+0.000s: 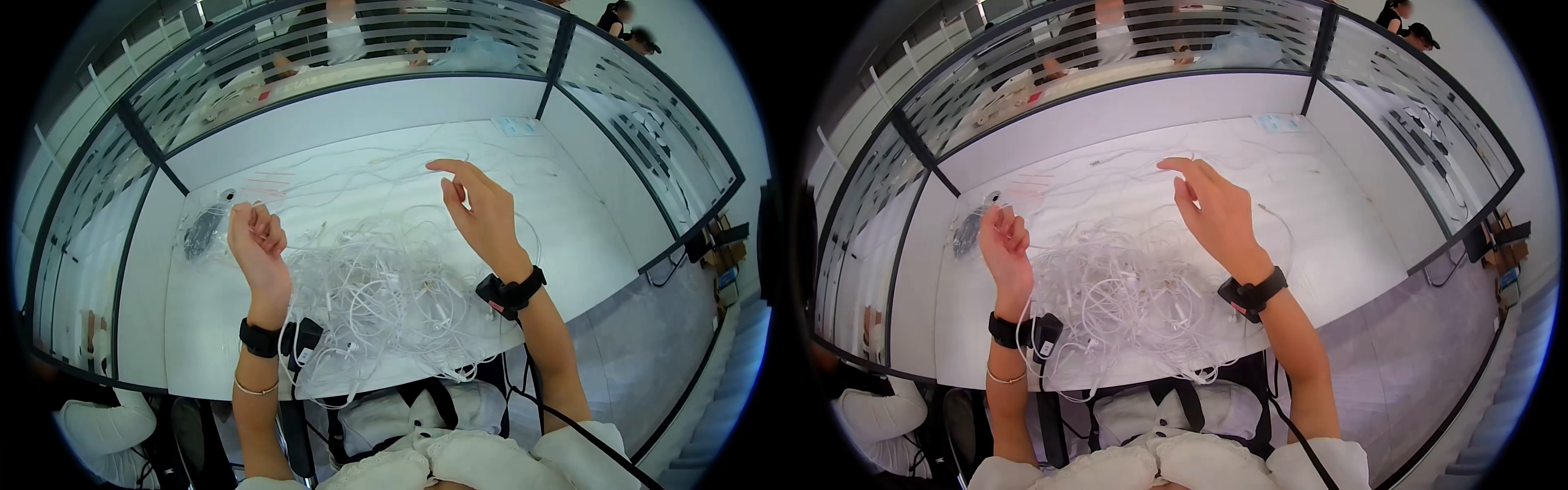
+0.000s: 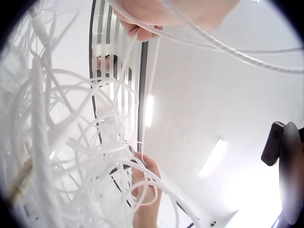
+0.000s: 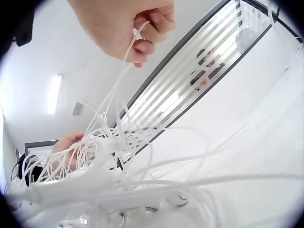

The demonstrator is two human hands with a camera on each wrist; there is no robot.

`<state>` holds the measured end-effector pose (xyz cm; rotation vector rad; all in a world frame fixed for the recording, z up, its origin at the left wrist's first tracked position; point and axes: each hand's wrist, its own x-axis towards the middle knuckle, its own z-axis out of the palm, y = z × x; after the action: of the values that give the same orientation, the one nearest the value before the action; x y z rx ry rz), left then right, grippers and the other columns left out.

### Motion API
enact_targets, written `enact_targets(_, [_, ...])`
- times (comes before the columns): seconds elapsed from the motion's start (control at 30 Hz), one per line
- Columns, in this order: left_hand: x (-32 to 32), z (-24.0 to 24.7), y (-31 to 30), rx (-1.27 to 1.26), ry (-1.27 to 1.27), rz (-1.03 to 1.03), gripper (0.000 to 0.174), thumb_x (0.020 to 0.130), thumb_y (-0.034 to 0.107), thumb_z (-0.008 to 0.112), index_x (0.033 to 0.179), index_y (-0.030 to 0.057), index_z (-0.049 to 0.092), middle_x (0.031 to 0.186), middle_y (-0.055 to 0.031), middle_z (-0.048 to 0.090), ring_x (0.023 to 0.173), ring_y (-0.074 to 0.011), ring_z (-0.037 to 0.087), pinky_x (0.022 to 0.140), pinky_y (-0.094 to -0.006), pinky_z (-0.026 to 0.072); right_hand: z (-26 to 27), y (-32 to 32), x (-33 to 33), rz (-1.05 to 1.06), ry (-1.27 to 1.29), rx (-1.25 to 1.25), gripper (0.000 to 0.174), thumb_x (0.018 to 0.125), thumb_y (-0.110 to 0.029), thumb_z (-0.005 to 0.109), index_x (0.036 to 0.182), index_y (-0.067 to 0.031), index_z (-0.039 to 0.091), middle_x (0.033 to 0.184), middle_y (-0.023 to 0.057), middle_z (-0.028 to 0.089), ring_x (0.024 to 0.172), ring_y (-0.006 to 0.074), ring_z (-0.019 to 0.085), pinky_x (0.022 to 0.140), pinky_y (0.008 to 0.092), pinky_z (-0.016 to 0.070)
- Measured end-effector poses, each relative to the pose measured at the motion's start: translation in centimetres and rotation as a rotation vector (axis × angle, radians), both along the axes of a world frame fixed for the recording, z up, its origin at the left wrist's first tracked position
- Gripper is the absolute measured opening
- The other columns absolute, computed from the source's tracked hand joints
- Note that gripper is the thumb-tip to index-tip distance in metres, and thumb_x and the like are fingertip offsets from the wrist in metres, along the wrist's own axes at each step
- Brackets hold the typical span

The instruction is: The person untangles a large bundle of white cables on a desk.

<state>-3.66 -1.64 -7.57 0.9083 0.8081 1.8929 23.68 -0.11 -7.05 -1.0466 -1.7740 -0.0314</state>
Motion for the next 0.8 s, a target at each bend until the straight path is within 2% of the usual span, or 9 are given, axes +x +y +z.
enact_targets(0.03, [0.0,0.2,-0.1,-0.003,-0.009,0.031,0.029,0.097,0.028,0.044,0.076,0.0124,0.031,0.061,0.0025,0.029,0.046,-0.0056,0.024,0.041,-0.0211,0.019,0.0,-0.1,0.2,-0.012,-0.008,-0.063,0.022,0.086,-0.005,0.055,0.104,-0.0159,0.063,0.061,0.0023,0.049,0.048,0.0152,0.047,0.046,0.0278,0.036])
enact_targets(0.13, [0.3,0.5,-0.3,0.048,-0.004,0.103,0.03,0.097,0.026,0.044,0.074,0.0113,0.034,0.063,0.0031,0.029,0.047,-0.0054,0.023,0.043,-0.0219,0.0209,0.1,-0.2,0.8,-0.027,-0.009,-0.193,0.024,0.089,-0.005,0.051,0.108,-0.0166,0.06,0.054,0.0035,0.043,0.045,0.016,0.043,0.045,0.0291,0.0332])
enact_targets(0.27, [-0.6,-0.1,-0.1,0.057,0.006,0.102,0.027,0.099,0.028,0.042,0.079,0.0098,0.038,0.064,-0.0004,0.045,0.045,-0.0057,0.028,0.043,-0.0223,0.0245,0.2,-0.1,0.8,0.005,0.018,-0.22,0.025,0.092,-0.006,0.048,0.112,-0.0167,0.058,0.05,0.0043,0.039,0.043,0.0172,0.041,0.044,0.0303,0.0315])
enact_targets(0.37, [-1.5,-0.8,0.4,0.056,-0.011,0.144,0.023,0.1,0.029,0.039,0.088,0.009,0.036,0.073,-0.0102,0.057,0.043,-0.0069,0.032,0.043,-0.022,0.0277,0.2,-0.1,0.9,0.007,-0.002,-0.213,0.026,0.093,-0.007,0.047,0.114,-0.0167,0.058,0.05,0.0047,0.039,0.043,0.018,0.041,0.044,0.0306,0.0316])
enact_targets(0.47, [-1.4,0.0,0.7,0.066,-0.035,0.226,0.021,0.1,0.027,0.038,0.092,0.008,0.036,0.079,-0.0141,0.058,0.043,-0.0075,0.033,0.046,-0.0233,0.0319,0.1,0.0,0.9,-0.006,-0.02,-0.199,0.027,0.092,-0.007,0.047,0.115,-0.0167,0.058,0.051,0.0051,0.039,0.043,0.0184,0.041,0.045,0.0308,0.0318])
enact_targets(0.5, [-2.0,-0.2,0.7,0.086,-0.012,0.179,0.017,0.099,0.023,0.039,0.095,0.0068,0.038,0.084,-0.0134,0.058,0.049,-0.0074,0.037,0.05,-0.0233,0.0344,0.1,0.0,0.9,-0.011,-0.024,-0.195,0.027,0.092,-0.006,0.048,0.115,-0.0167,0.058,0.051,0.0052,0.039,0.043,0.0185,0.041,0.045,0.0309,0.0319])
enact_targets(0.6, [-2.3,-0.3,1.5,0.042,-0.131,0.303,0.012,0.096,0.018,0.046,0.098,0.0064,0.042,0.082,-0.0072,0.056,0.055,-0.0071,0.038,0.051,-0.022,0.0321,-0.5,0.5,1.2,0.018,0.041,-0.146,0.028,0.091,-0.005,0.048,0.116,-0.0166,0.058,0.052,0.0054,0.041,0.043,0.019,0.042,0.045,0.0311,0.0327])
enact_targets(0.7, [-4.7,-1.2,2.0,-0.011,-0.228,0.117,0.011,0.092,0.014,0.052,0.099,0.0076,0.049,0.077,0.0007,0.049,0.058,-0.0061,0.036,0.052,-0.0205,0.0287,-0.8,0.9,1.6,-0.01,0.043,-0.139,0.029,0.091,-0.005,0.049,0.116,-0.0158,0.058,0.052,0.0049,0.044,0.043,0.0186,0.043,0.046,0.0311,0.0344])
enact_targets(0.8, [-4.3,-0.7,2.0,-0.09,-0.103,0.166,0.009,0.091,0.016,0.055,0.096,0.0083,0.056,0.07,0.0052,0.04,0.057,-0.0043,0.032,0.051,-0.0201,0.0256,-0.1,0.3,1.2,-0.004,0.098,-0.219,0.028,0.091,-0.005,0.048,0.116,-0.0152,0.058,0.053,0.0038,0.047,0.044,0.0175,0.046,0.047,0.0303,0.0367])
